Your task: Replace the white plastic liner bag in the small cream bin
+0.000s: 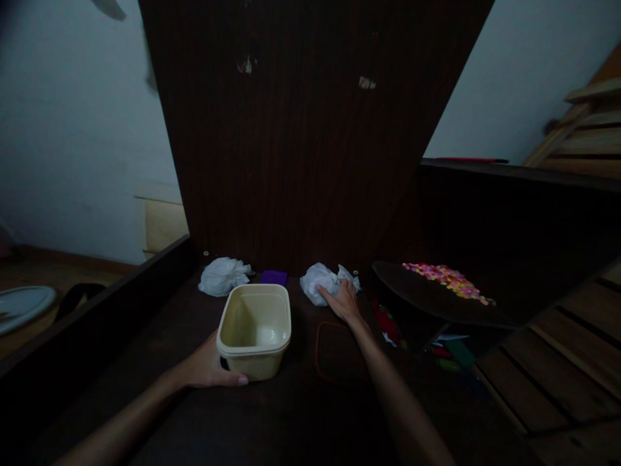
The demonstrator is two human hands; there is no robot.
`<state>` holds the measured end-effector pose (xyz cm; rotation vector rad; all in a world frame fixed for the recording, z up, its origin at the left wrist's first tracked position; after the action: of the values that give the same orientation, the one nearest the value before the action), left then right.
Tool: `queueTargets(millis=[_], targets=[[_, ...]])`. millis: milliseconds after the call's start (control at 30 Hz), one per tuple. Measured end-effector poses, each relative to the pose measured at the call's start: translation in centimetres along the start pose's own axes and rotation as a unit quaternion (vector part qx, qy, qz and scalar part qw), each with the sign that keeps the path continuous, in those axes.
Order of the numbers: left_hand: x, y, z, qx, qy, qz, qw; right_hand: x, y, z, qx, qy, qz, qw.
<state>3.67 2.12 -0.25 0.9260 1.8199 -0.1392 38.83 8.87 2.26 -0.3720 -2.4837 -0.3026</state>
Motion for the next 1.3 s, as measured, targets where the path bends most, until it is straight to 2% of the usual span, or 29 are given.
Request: queueTargets(millis=[133,233,367,500,633,767,867,1033,1167,1300], targets=[[0.1,0.0,0.0,0.012,0.01,-0.001,1.0,0.0,0.1,1.0,0.065,-0.021,-0.014,0.998],[-0.2,0.0,-0.1,0.004,0.018,0.005,1.0,0.2,0.2,1.3,0.073,-0.037,-0.018,0.997],[-0.6,0.0,-0.1,0.004,0.011,0.012,1.0,0.7,0.0,0.8,0.039,-0.055,-0.018,0.998],[-0.7,0.1,-0.2,0.002,0.005,0.023,1.0,1.9,-0.2,-0.7,-0.035,-0.074,-0.031,0.996],[-0.6,0.2,-0.3,0.0,0.005,0.031,1.0,4.5,-0.6,-1.3,-0.074,-0.075,-0.097,0.99],[-0.3,0.2,-0.4,0.005,0.011,0.025,1.0,7.8,-1.7,0.4,-0.045,-0.082,-0.209,0.973],[-0.3,0.3,-0.4,0.009,0.017,0.028,0.999,8.5,-2.3,2.1,0.002,-0.114,-0.178,0.977],[-0.6,0.2,-0.4,0.0,0.004,0.028,1.0,6.9,-2.1,3.8,0.071,-0.148,-0.112,0.98],[-0.8,0.2,-0.4,0.003,-0.001,0.026,1.0,5.9,-1.8,3.7,0.055,-0.155,-0.123,0.979],[-0.8,0.3,-0.4,0.01,-0.001,0.019,1.0,6.3,-2.2,2.9,0.02,-0.136,-0.142,0.98]])
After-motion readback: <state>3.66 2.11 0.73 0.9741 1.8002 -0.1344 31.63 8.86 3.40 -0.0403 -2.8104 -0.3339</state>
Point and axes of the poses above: each hand's wrist, its own y-axis towards the middle knuckle, its own z-axis out of the palm, x = y × z, the point moved 4 cm from there along y, towards the middle knuckle, and after that the axes turned 4 degrees about x, right-handed, at the moved point
